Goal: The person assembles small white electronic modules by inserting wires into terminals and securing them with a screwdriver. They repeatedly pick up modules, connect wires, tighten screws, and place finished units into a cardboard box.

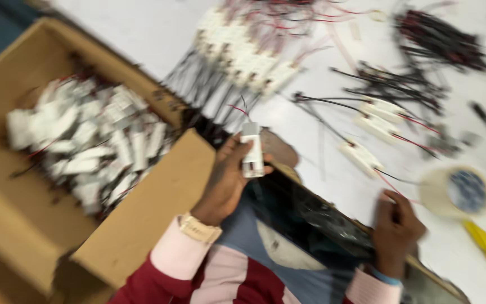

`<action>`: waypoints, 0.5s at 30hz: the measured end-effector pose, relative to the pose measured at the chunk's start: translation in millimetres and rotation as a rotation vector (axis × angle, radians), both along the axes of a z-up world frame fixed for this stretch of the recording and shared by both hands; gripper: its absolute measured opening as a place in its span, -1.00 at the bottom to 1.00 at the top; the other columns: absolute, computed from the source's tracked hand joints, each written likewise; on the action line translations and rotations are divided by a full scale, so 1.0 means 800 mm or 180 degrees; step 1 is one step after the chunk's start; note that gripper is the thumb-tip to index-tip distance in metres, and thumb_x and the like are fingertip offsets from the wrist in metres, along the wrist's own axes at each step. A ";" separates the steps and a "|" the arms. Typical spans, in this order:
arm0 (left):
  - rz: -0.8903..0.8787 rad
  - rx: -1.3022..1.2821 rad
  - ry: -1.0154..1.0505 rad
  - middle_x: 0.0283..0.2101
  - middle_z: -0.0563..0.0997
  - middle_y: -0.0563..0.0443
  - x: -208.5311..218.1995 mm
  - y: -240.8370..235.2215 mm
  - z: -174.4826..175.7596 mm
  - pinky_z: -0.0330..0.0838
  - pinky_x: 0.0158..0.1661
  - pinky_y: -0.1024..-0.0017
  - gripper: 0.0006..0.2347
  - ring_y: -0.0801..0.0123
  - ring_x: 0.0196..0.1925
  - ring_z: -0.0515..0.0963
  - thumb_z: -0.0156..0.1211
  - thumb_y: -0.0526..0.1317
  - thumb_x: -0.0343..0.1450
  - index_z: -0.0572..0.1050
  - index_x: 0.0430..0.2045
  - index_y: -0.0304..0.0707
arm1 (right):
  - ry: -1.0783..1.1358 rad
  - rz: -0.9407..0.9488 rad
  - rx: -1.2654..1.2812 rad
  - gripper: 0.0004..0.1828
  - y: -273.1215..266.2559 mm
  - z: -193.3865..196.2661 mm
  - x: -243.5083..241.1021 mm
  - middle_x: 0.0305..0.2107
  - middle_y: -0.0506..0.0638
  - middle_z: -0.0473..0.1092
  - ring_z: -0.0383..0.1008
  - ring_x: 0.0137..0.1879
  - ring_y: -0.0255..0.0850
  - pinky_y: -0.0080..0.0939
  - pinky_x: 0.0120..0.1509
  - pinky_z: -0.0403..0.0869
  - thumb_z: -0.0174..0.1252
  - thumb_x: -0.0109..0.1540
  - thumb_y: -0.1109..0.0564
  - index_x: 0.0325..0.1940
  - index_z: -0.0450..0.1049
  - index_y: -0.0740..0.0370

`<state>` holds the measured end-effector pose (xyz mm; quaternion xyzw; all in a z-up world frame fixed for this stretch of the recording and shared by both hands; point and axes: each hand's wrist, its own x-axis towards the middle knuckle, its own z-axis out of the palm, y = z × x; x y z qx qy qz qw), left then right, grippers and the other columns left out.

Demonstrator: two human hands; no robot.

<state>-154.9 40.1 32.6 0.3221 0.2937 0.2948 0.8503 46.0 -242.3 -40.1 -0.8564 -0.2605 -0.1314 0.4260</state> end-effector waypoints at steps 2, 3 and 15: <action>-0.0343 -0.0223 -0.0271 -0.17 0.59 -0.18 0.047 -0.025 -0.007 0.66 -0.17 0.29 -0.57 0.21 -0.19 0.69 0.13 -0.33 0.40 0.26 0.19 -0.36 | 0.0055 -0.0078 0.0063 -0.88 0.004 0.003 -0.001 -0.61 -0.13 0.27 0.19 -0.47 -0.42 -0.35 -0.33 0.23 0.25 0.36 0.17 -0.04 0.62 0.18; -0.0418 -0.0216 -0.0346 -0.11 0.56 -0.16 0.066 -0.036 -0.006 0.64 -0.13 0.25 -0.51 0.17 -0.12 0.68 0.13 -0.37 0.38 0.18 0.22 -0.33 | 0.0081 -0.0112 0.0068 -0.88 0.006 0.008 -0.002 -0.63 -0.12 0.26 0.18 -0.48 -0.42 -0.35 -0.35 0.23 0.25 0.35 0.16 -0.05 0.63 0.19; -0.1501 0.0824 0.0351 -0.03 0.61 -0.17 0.119 -0.080 -0.044 0.67 -0.21 0.31 -0.37 0.19 -0.04 0.67 0.36 -0.35 0.35 0.17 0.32 -0.35 | 0.0696 0.1265 -0.0491 -0.75 0.033 0.107 -0.014 -0.38 -0.03 0.52 0.46 -0.37 -0.21 -0.23 -0.28 0.44 0.35 0.15 0.18 -0.08 0.61 0.16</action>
